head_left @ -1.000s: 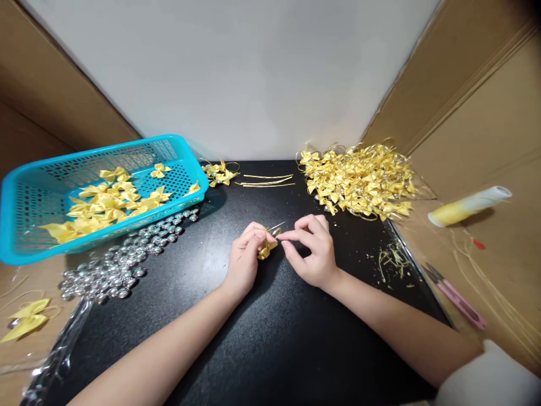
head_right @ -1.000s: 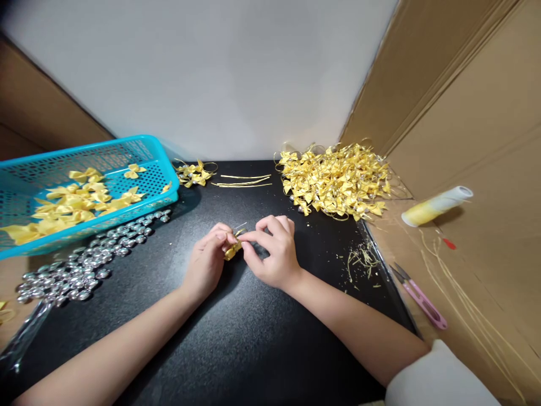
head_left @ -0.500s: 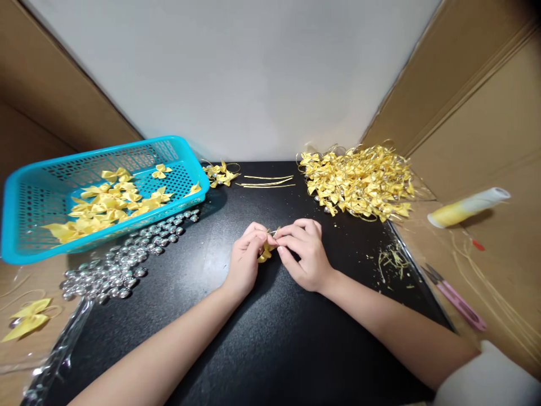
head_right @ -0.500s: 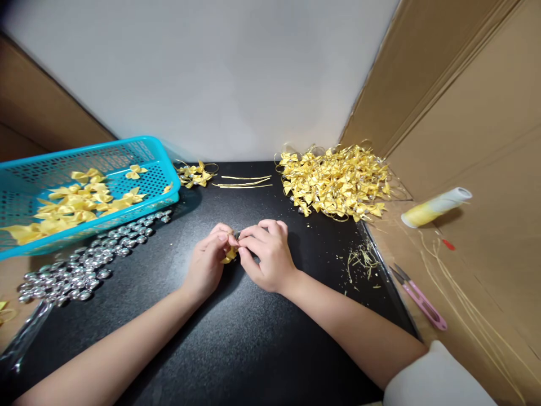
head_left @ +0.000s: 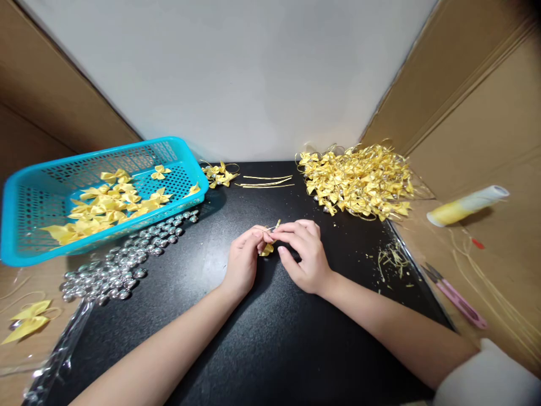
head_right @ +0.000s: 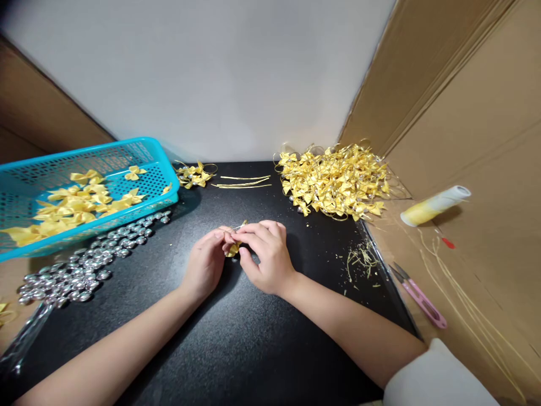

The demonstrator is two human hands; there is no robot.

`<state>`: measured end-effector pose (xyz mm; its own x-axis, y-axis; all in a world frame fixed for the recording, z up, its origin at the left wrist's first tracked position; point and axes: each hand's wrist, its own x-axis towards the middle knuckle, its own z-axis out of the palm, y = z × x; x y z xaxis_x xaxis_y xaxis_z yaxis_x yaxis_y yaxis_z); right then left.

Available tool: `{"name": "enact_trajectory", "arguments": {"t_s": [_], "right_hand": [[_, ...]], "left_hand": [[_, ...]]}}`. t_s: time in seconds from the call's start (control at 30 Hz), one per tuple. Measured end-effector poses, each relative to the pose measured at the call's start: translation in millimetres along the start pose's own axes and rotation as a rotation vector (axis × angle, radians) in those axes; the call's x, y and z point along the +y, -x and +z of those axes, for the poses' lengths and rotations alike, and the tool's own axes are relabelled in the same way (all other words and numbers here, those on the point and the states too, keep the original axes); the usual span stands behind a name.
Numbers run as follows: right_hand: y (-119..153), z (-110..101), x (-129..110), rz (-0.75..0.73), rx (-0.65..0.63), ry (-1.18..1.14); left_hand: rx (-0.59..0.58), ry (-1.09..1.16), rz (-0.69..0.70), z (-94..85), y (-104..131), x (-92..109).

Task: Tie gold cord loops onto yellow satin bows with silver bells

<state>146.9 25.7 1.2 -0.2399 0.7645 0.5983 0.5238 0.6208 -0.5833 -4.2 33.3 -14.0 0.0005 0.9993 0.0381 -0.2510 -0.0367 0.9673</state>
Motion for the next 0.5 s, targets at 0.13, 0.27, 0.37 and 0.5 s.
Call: {"name": "enact_trajectory", "arguments": {"t_s": [0.13, 0.27, 0.37, 0.5], "right_hand": [[-0.9, 0.3, 2.5, -0.004, -0.07, -0.084], [-3.9, 0.0, 8.4, -0.027, -0.118, -0.197], [-5.4, 0.4, 12.8, -0.025, -0.132, -0.265], [-5.0, 1.8, 15.7, 0.001, -0.14, -0.271]], "left_hand": [[-0.019, -0.034, 0.006, -0.6, 0.7, -0.7], [-0.043, -0.053, 0.018, -1.1, 1.5, -1.6], [-0.051, -0.072, 0.031, -1.1, 1.7, -2.4], [-0.054, -0.079, 0.024, -0.5, 1.7, -2.4]]}}
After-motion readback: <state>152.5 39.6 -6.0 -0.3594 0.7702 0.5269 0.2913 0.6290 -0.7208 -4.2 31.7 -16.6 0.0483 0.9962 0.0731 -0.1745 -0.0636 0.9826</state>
